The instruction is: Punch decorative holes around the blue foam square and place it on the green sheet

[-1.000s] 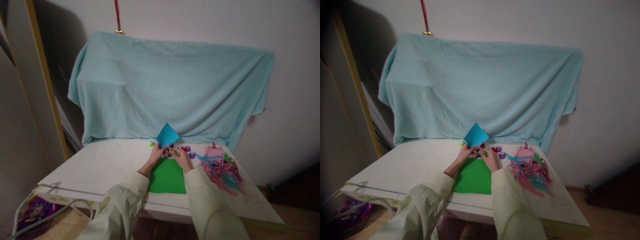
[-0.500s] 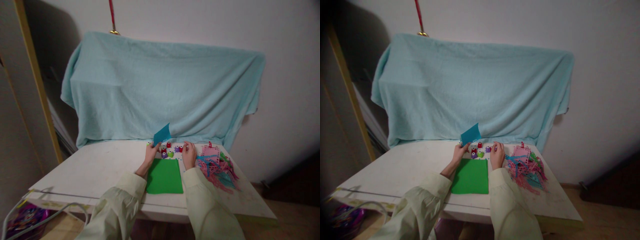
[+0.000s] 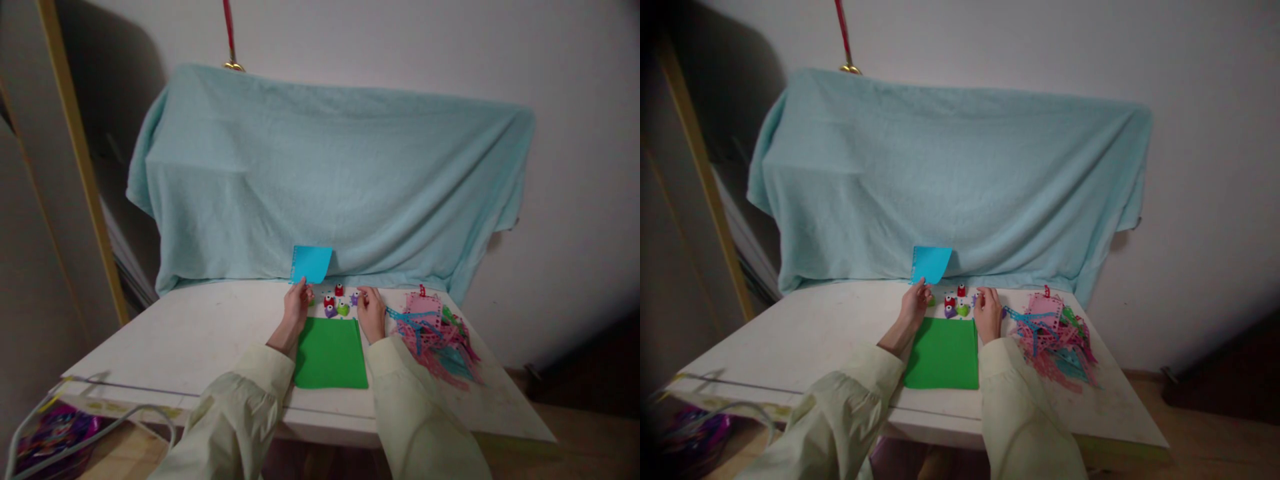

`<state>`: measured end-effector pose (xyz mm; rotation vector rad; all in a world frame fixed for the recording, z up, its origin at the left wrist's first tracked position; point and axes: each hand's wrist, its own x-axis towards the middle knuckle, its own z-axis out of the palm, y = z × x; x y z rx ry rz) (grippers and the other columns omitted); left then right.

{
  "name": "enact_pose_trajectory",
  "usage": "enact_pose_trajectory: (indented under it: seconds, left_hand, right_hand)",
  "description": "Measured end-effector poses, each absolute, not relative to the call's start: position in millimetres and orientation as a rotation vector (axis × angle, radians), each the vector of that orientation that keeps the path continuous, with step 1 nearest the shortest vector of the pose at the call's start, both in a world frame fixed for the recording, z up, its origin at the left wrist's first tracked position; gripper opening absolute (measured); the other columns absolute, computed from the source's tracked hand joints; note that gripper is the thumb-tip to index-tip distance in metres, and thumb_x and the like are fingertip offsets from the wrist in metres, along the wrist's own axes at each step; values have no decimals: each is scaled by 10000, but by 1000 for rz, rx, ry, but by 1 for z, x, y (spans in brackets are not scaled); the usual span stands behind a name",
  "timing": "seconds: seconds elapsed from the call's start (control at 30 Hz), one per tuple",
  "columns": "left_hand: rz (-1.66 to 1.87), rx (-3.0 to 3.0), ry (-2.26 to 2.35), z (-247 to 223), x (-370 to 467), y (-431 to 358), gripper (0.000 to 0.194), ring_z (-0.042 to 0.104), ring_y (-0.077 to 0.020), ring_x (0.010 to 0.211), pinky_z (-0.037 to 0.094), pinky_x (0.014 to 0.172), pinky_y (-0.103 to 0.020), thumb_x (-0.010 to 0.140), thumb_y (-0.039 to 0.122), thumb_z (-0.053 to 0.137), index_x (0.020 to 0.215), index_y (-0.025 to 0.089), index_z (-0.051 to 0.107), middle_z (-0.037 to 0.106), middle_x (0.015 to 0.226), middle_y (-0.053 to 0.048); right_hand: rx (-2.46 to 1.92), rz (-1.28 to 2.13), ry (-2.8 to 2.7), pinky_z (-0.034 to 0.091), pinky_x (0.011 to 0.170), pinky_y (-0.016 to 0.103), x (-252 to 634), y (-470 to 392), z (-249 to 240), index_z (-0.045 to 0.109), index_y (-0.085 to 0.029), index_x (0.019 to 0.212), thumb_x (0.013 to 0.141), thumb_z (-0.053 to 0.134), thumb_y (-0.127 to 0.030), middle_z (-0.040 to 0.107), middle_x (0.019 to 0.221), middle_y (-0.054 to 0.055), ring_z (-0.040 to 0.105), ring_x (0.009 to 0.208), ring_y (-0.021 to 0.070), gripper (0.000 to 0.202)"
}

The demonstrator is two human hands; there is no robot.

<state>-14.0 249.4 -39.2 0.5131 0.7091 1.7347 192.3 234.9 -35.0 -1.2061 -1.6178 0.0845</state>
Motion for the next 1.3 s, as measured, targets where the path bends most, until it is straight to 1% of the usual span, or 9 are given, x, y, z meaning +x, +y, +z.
enact_pose_trajectory:
  seconds: [0.2, 0.3, 0.43, 0.57, 0.7, 0.87, 1.0, 1.13, 1.3]
  left_hand:
    - [1613, 420, 517, -30, -14, 249, 201, 505, -13, 477, 445, 471, -123, 724, 198, 768, 816, 122, 606, 644, 730, 5]
    - [1457, 418, 351, -27, -13, 245, 117, 491, -9, 492, 462, 495, -112, 767, 139, 712, 818, 118, 608, 605, 698, 14]
    - [1343, 497, 252, -22, -10, 237, 76, 496, -36, 522, 476, 515, -150, 783, 125, 681, 826, 117, 619, 561, 659, 12]
    - [1408, 478, 152, -12, -20, 231, 92, 488, -50, 557, 471, 557, -178, 780, 110, 664, 869, 125, 646, 542, 661, 12]
    - [1551, 412, 1, -3, -41, 225, 85, 456, -54, 540, 431, 547, -175, 770, 83, 655, 791, 165, 653, 473, 596, 31]
    - [1608, 361, -143, 1, -52, 220, 133, 450, -46, 539, 399, 527, -145, 778, 46, 639, 782, 179, 640, 472, 591, 39]
    - [1667, 354, -113, 5, -52, 214, 118, 437, -60, 543, 382, 498, -143, 825, 87, 626, 764, 187, 634, 509, 603, 28]
    - [1882, 377, 68, 12, -55, 208, 136, 415, -90, 547, 377, 480, -159, 870, 225, 632, 734, 239, 635, 549, 610, 18]
    - [1946, 461, 253, 14, -53, 206, 216, 379, -101, 536, 346, 471, -172, 848, 322, 663, 654, 249, 605, 518, 561, 20]
  right_hand:
    - [-1200, 96, -1604, 435, 718, 298, 192, 236, -35, 636, -165, 974, 879, 415, -169, 627, 942, 87, 564, 739, 185, 241]
    - [-1201, 105, -1603, 435, 713, 293, 191, 235, -36, 638, -169, 970, 876, 415, -168, 629, 936, 81, 562, 730, 180, 242]
    - [-1233, 71, -1549, 435, 726, 296, 193, 232, -31, 640, -176, 960, 869, 425, -177, 628, 940, 77, 559, 731, 179, 233]
    - [-1304, -124, -1310, 420, 781, 330, 208, 231, -16, 633, -167, 986, 856, 447, -191, 611, 913, 85, 547, 775, 200, 228]
    - [-1290, -285, -1126, 399, 840, 361, 228, 231, -2, 622, -157, 986, 835, 451, -166, 589, 900, 93, 530, 823, 216, 228]
    - [-1305, -343, -1043, 394, 823, 363, 240, 230, 1, 618, -157, 951, 808, 446, -145, 566, 857, 81, 510, 797, 218, 224]
    - [-1302, -347, -1073, 392, 813, 355, 240, 228, 2, 620, -166, 938, 810, 453, -155, 550, 829, 65, 499, 769, 215, 211]
    - [-1327, -339, -1056, 382, 795, 358, 239, 226, 4, 627, -165, 935, 821, 445, -162, 565, 848, 77, 495, 742, 215, 215]
    - [-1352, -335, -1044, 376, 794, 369, 240, 225, 4, 641, -166, 926, 827, 422, -167, 587, 879, 100, 523, 806, 244, 240]
